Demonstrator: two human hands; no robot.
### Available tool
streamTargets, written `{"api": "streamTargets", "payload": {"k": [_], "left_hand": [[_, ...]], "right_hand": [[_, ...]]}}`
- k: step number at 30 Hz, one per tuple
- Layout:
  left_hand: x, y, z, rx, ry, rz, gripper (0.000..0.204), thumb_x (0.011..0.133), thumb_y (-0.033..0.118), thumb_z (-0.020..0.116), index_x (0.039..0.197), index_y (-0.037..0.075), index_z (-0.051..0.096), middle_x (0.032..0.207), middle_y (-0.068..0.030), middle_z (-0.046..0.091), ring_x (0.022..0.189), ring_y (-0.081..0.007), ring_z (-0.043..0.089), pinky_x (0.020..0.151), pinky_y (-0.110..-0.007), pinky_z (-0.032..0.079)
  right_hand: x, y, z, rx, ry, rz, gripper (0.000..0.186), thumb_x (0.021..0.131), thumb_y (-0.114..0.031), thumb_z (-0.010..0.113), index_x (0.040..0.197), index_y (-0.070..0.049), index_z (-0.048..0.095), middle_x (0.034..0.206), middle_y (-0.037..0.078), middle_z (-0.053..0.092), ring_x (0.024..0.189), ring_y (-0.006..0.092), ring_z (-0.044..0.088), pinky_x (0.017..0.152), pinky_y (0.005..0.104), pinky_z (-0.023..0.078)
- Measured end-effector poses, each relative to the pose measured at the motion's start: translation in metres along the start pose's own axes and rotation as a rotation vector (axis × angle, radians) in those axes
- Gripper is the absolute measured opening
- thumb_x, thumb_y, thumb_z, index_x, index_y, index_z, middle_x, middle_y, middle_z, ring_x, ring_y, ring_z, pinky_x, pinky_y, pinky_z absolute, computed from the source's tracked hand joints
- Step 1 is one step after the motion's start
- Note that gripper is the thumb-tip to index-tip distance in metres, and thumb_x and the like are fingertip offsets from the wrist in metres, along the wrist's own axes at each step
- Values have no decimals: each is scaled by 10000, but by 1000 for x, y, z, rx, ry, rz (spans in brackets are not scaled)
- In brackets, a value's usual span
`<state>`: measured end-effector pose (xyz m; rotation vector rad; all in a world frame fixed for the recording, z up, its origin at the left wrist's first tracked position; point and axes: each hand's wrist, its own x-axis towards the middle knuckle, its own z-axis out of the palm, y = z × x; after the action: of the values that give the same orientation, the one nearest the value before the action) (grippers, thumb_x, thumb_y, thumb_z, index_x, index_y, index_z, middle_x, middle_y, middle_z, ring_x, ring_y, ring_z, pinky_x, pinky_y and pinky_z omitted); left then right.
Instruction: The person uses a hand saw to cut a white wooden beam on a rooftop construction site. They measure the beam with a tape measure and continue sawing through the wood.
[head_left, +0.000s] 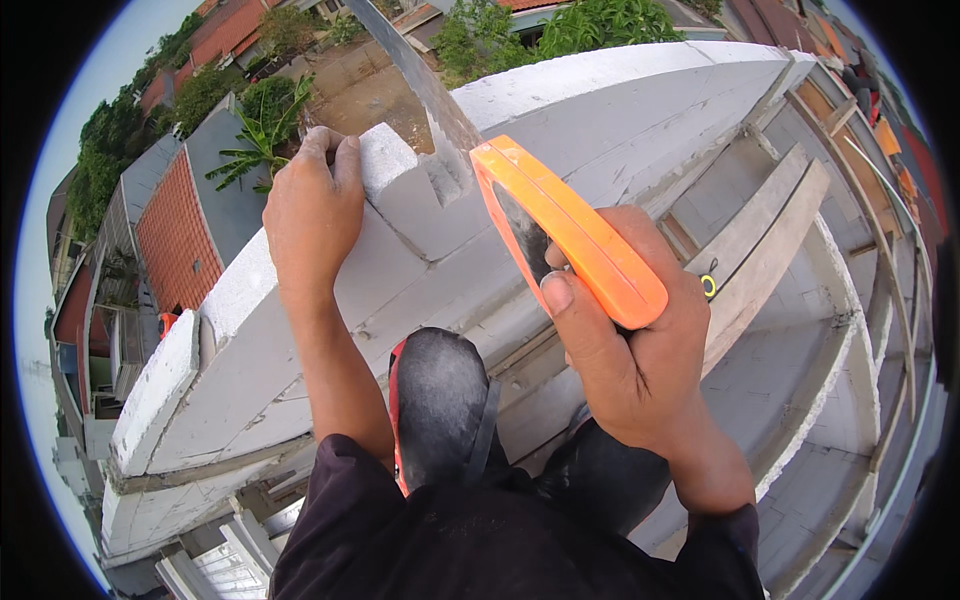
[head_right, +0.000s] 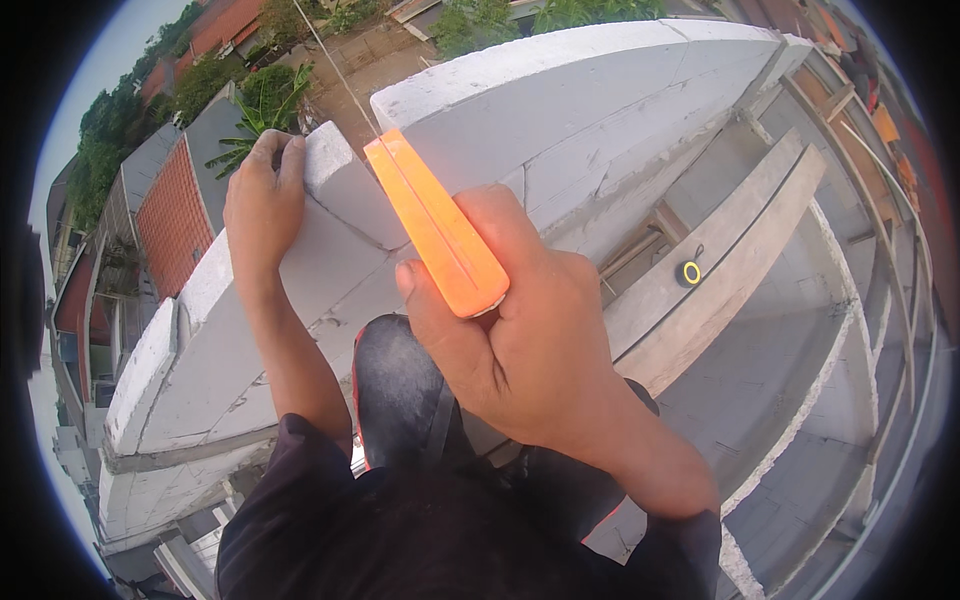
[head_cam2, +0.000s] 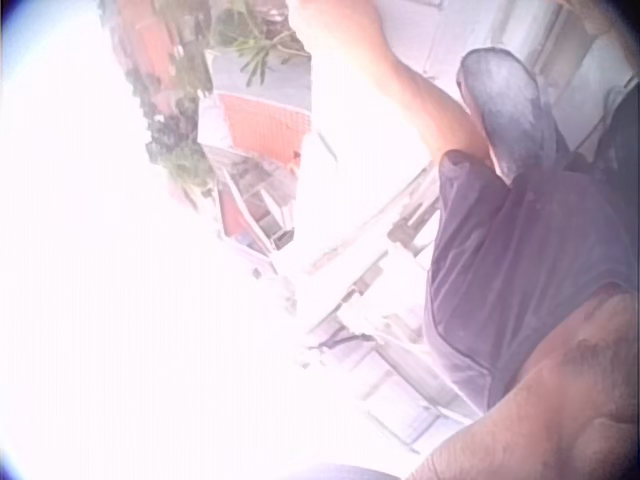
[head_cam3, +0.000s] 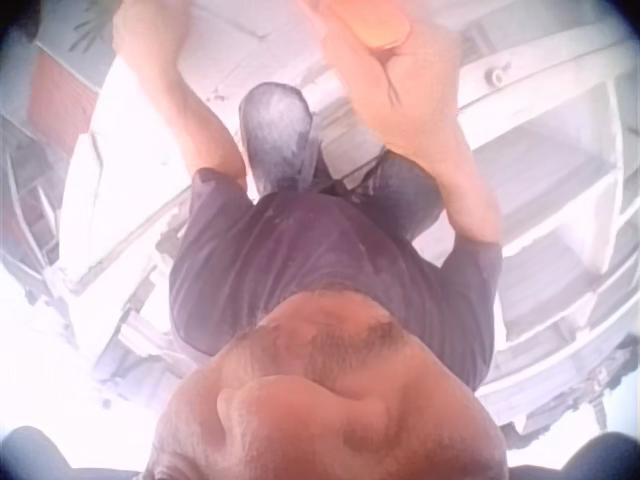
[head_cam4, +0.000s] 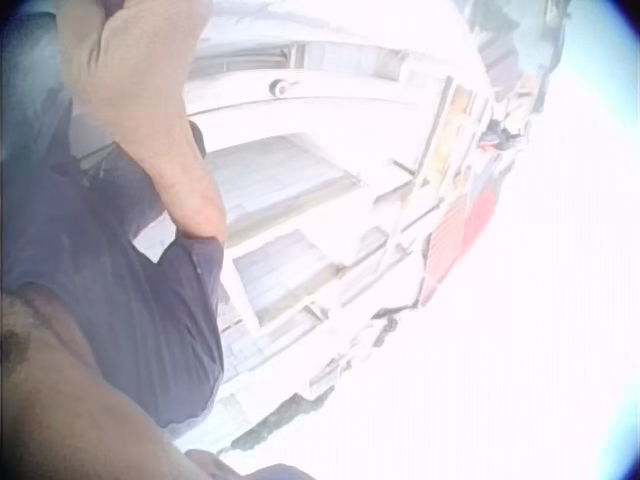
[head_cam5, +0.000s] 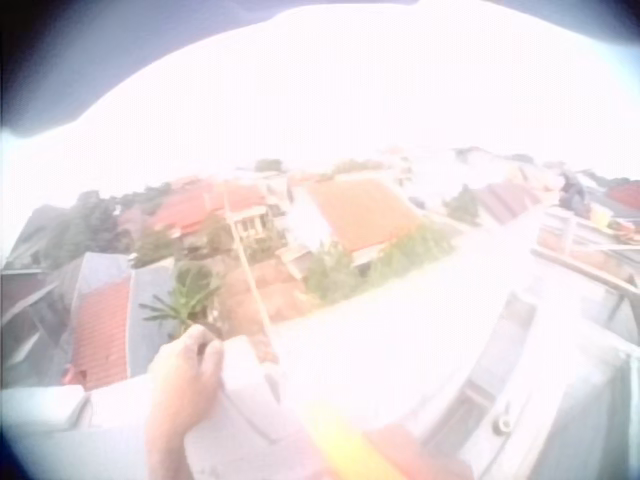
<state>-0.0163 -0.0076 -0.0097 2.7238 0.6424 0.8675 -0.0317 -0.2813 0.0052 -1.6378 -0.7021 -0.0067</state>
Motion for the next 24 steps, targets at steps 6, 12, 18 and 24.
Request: {"api": "streamTargets", "payload": {"k": [6, 12, 18, 24], "left_hand": [[0, 5, -2, -33, -16, -2, 296, 1041, 287, 579, 1050, 29, 724, 945, -250, 756, 922, -453, 722, 825, -529, 550], [-2, 0, 0, -9, 9, 11, 287, 1041, 270, 573, 1033, 20, 714, 916, -260, 746, 910, -453, 721, 822, -545, 548], [-1, 0, -1, -29, -12, 7, 249, 1001, 188, 540, 1055, 29, 724, 921, -258, 748, 907, -453, 723, 826, -543, 549], [-1, -3, -2, -14, -12, 19, 244, 981, 158, 526, 1063, 40, 722, 941, -254, 752, 915, -452, 721, 824, -548, 543]], "right_hand": [[-3, 13, 12, -227, -130, 23, 318, 989, -152, 716, 1205, -12, 528, 704, 155, 641, 627, 381, 692, 575, 391, 519], [-17, -17, 21, -182, -56, -9, 305, 974, -57, 703, 1237, 47, 588, 874, 107, 646, 616, 212, 634, 619, 315, 492], [-19, -10, 22, -285, -43, -184, 367, 962, -112, 740, 1249, 52, 581, 926, 118, 652, 633, 255, 668, 584, 333, 495], [-15, -4, 29, -405, -205, 71, 298, 963, -134, 746, 1175, 13, 596, 919, 144, 663, 650, 329, 688, 567, 367, 510]]}}
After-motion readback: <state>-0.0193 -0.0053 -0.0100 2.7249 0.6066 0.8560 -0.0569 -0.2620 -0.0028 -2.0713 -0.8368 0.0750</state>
